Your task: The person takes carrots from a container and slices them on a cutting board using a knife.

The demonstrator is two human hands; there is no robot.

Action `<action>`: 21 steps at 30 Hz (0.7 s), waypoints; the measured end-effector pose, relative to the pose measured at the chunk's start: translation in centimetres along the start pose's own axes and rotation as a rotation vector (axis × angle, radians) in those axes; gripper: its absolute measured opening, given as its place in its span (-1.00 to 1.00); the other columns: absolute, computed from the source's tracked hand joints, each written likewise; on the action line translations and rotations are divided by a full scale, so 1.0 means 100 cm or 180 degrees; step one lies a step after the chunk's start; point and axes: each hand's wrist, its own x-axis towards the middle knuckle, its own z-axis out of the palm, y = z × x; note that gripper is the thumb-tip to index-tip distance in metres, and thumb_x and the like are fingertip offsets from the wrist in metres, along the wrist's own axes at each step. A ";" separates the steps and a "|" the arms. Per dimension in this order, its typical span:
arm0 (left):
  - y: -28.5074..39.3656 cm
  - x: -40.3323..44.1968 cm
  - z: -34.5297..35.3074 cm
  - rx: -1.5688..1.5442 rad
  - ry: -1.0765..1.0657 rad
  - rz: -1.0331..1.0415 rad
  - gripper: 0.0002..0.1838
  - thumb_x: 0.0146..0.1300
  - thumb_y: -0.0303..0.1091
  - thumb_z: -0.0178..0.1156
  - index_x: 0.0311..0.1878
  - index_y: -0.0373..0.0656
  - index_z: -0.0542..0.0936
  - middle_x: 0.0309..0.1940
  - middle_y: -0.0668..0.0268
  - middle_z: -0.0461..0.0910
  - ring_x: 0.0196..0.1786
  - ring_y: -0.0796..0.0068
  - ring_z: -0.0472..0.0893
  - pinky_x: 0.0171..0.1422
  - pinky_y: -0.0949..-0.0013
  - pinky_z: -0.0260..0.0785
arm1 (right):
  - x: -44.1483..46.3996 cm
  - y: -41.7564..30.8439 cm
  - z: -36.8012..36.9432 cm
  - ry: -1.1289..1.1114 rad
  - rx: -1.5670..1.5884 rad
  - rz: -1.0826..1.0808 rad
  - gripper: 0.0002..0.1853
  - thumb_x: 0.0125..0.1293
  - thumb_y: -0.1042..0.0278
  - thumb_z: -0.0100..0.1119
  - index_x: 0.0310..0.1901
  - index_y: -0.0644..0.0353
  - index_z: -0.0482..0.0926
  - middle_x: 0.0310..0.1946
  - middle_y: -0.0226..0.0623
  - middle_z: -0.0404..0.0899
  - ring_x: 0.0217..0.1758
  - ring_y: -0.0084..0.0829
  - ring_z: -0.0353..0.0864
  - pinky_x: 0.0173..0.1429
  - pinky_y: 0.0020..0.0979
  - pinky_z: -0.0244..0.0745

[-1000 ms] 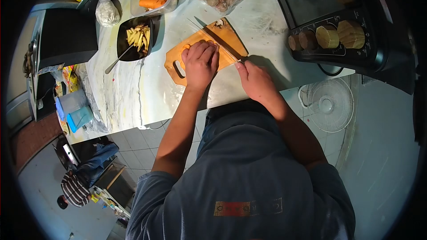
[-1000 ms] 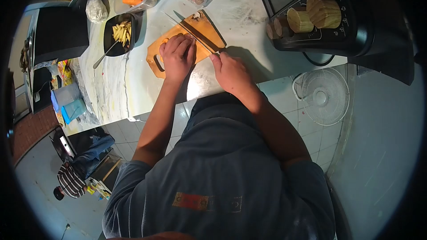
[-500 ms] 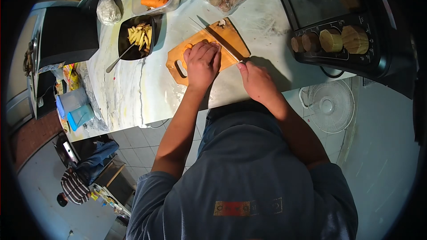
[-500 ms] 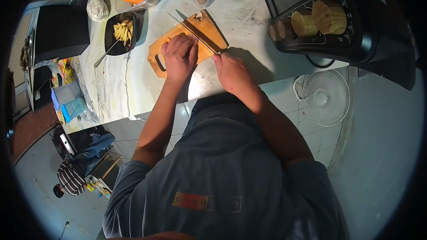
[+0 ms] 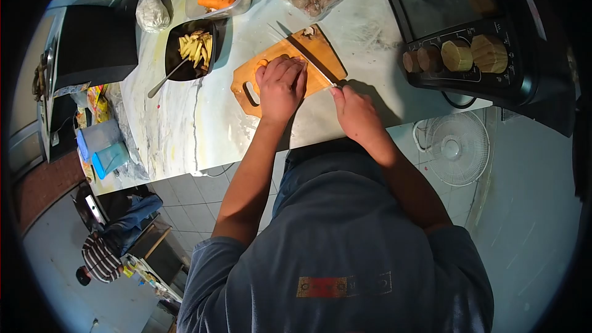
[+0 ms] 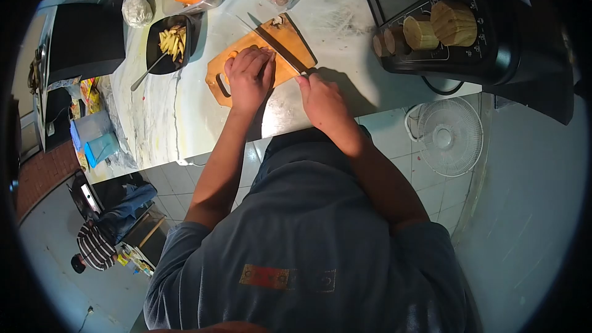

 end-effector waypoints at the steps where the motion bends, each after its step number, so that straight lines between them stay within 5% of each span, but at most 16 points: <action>1: 0.000 0.000 -0.001 -0.0002 0.0013 0.0027 -0.90 0.08 -0.42 0.38 -0.30 -0.09 0.70 -0.26 0.42 0.69 -0.07 0.43 0.61 0.04 0.28 0.23 | -0.001 0.006 0.003 0.0106 -0.0033 -0.0078 -0.50 0.53 -0.05 -0.19 -0.17 0.30 0.50 -0.27 0.18 0.62 -0.10 0.27 0.54 0.06 0.09 0.42; 21: -0.001 0.001 0.000 -0.0061 0.0044 0.0019 -0.95 0.10 -0.43 0.37 -0.38 -0.12 0.67 -0.30 0.42 0.69 -0.12 0.44 0.62 0.01 0.31 0.24 | 0.002 -0.002 -0.001 0.0127 0.0060 -0.0211 -0.49 0.51 -0.08 -0.19 -0.23 0.29 0.50 -0.28 0.18 0.62 -0.13 0.28 0.54 0.03 0.10 0.42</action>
